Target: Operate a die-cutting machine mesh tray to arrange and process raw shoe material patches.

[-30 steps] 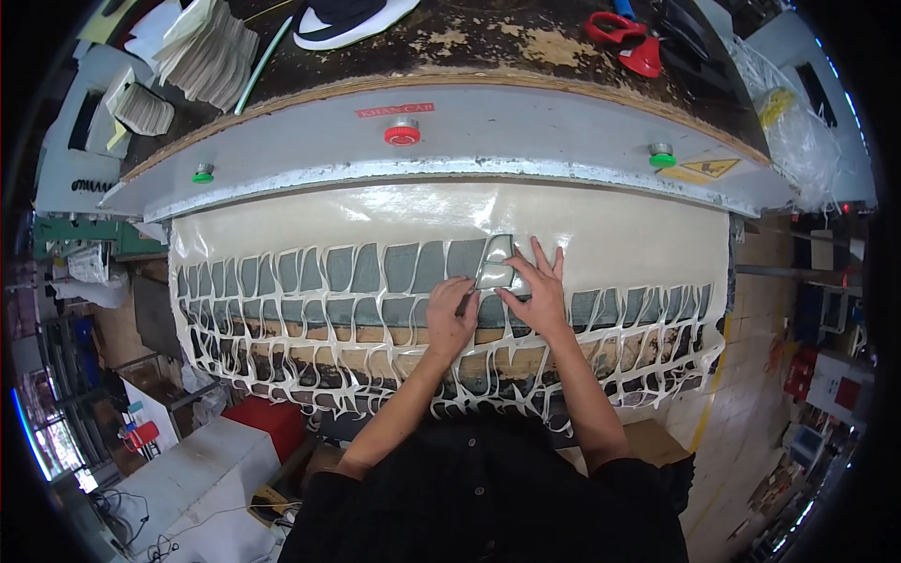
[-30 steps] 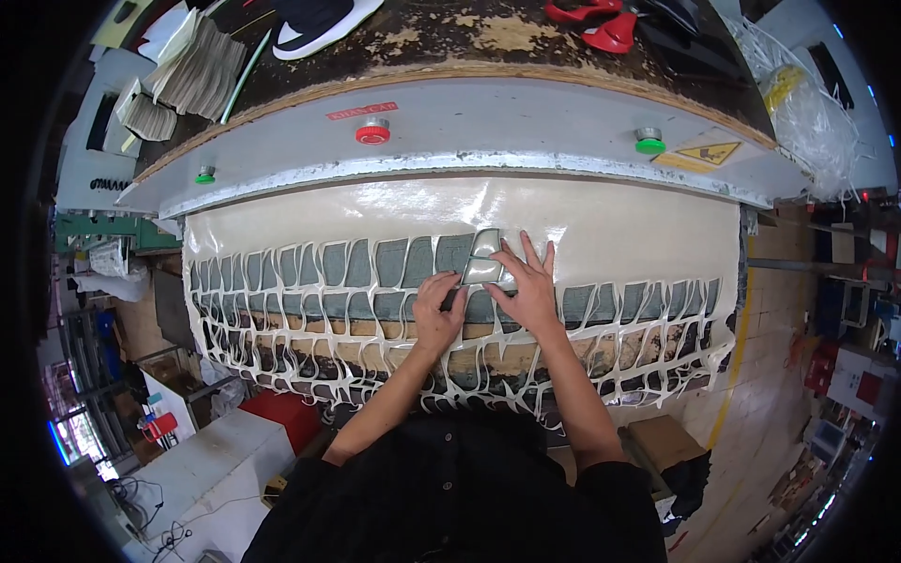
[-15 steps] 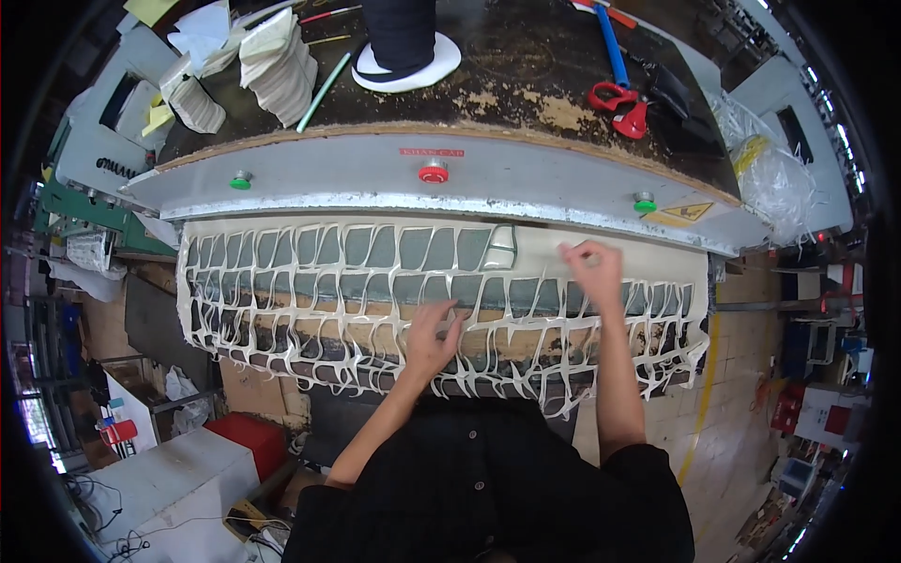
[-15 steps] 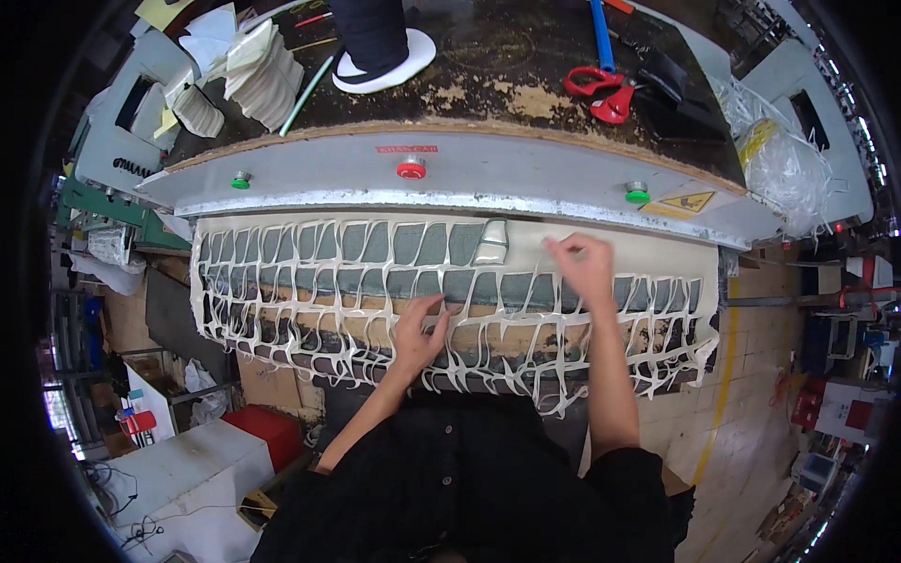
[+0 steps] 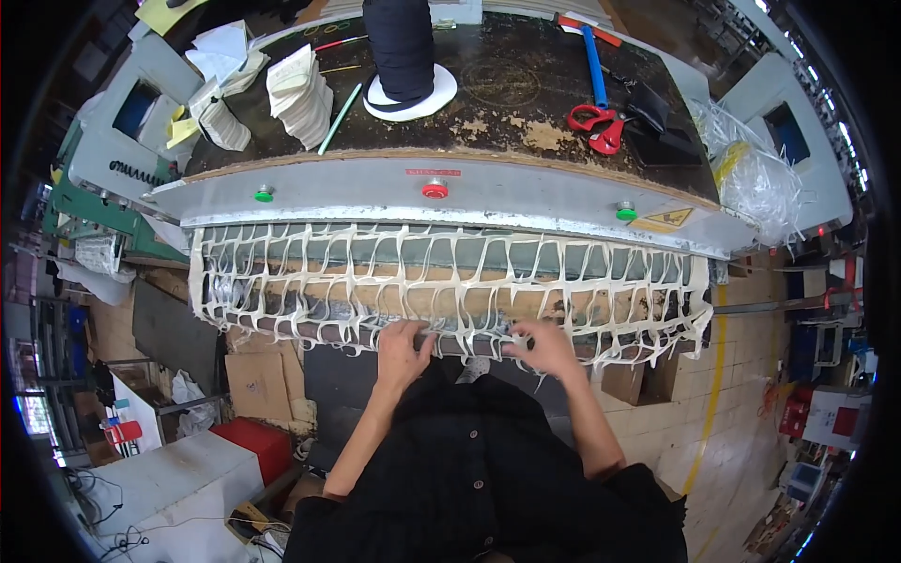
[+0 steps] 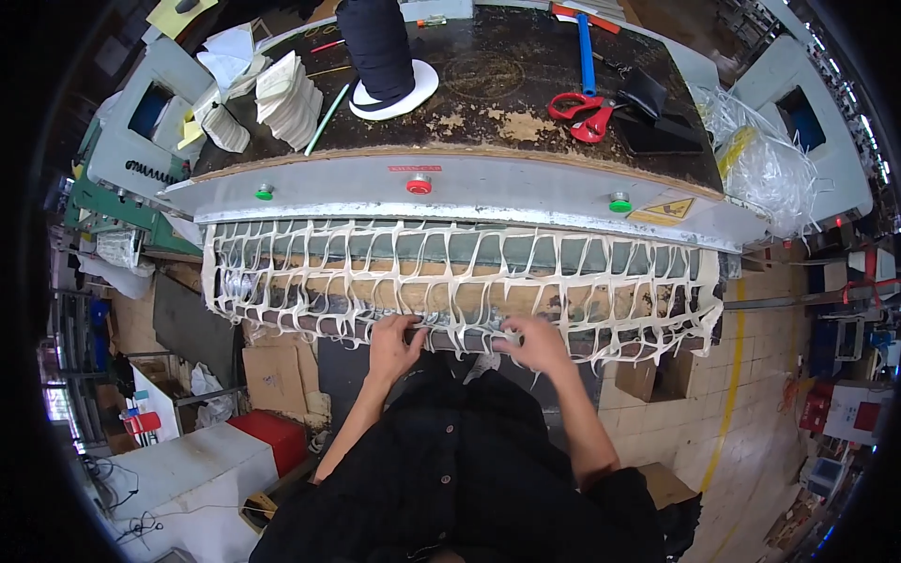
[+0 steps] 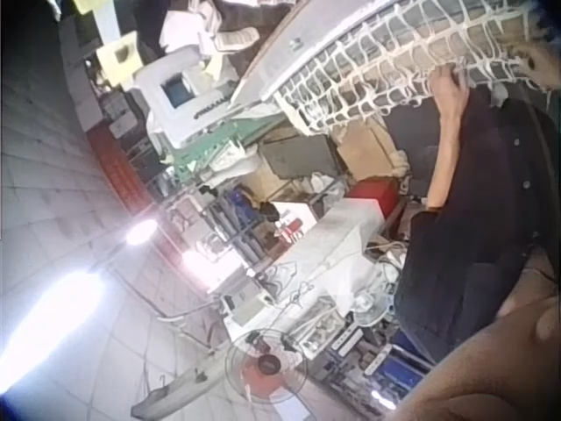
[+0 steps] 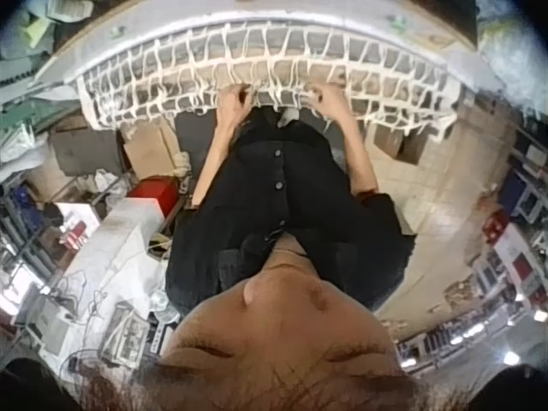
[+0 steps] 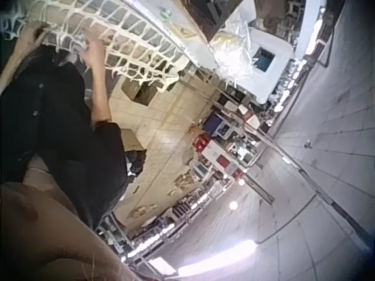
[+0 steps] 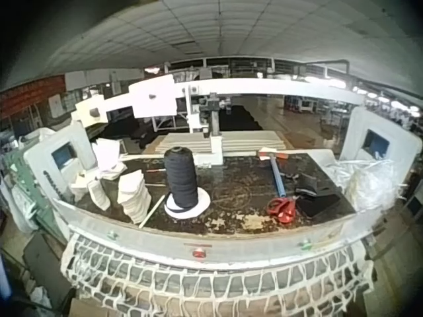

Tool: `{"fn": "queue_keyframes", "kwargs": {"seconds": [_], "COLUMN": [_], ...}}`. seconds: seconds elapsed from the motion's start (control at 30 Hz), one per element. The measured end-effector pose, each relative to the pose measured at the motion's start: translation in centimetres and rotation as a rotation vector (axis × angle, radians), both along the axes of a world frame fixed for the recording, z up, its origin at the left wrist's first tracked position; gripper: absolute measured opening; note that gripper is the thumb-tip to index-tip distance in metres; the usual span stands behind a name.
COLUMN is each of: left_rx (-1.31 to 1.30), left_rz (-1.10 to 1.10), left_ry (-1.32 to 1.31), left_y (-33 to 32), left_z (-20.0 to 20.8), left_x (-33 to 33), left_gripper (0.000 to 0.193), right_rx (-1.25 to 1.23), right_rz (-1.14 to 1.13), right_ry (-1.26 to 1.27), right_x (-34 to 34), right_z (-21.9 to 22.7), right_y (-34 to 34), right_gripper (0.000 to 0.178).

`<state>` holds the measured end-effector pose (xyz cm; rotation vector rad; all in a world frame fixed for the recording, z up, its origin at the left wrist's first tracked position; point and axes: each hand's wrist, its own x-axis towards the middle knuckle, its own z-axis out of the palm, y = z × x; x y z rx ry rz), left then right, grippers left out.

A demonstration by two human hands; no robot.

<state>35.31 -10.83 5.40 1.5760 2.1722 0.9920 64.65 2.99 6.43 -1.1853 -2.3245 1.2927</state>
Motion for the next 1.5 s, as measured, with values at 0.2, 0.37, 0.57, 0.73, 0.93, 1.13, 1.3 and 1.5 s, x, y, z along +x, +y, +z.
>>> {"fn": "queue_keyframes", "kwargs": {"seconds": [0.2,0.37,0.57,0.73,0.93,1.13,1.3,1.5], "left_rx": [-0.151,-0.097,-0.074,-0.136,-0.089,-0.153,-0.151,-0.149], "left_rz": [-0.252,-0.280,-0.138,-0.194,-0.172,-0.285,-0.293,-0.322], "left_ry": [0.109,0.202,0.177,0.070,0.104,0.334,0.280,0.303], "left_y": [-0.7,0.3,6.3,-0.5,2.1,3.9,4.4,4.7], "left_z": [1.5,0.7,-0.4,-0.1,-0.3,-6.0,-5.1,-3.9], "left_x": [-1.0,-1.3,-2.7,-1.0,-1.4,2.9,2.7,2.0], "left_gripper": [0.038,0.043,0.042,0.037,0.056,0.087,0.088,0.086], "right_rx": [0.255,0.298,0.365,0.311,-0.034,0.254,0.084,-0.280], "right_rz": [-0.066,-0.120,-0.106,-0.043,-0.239,-0.353,-0.309,-0.384], "right_ry": [-0.191,-0.254,-0.226,-0.181,-0.106,-0.258,-0.346,0.093], "right_x": [-1.8,-3.4,-4.9,-1.0,-1.7,-12.0,-12.2,-7.6], "right_z": [-0.8,-1.7,-0.5,-1.3,1.2,-3.6,-2.4,-0.7], "right_y": [-4.7,-3.2,2.4,-5.3,-1.0,3.4,4.2,6.6], "right_gripper": [0.057,0.046,0.044,0.047,0.061,0.087,0.090,0.078]}}
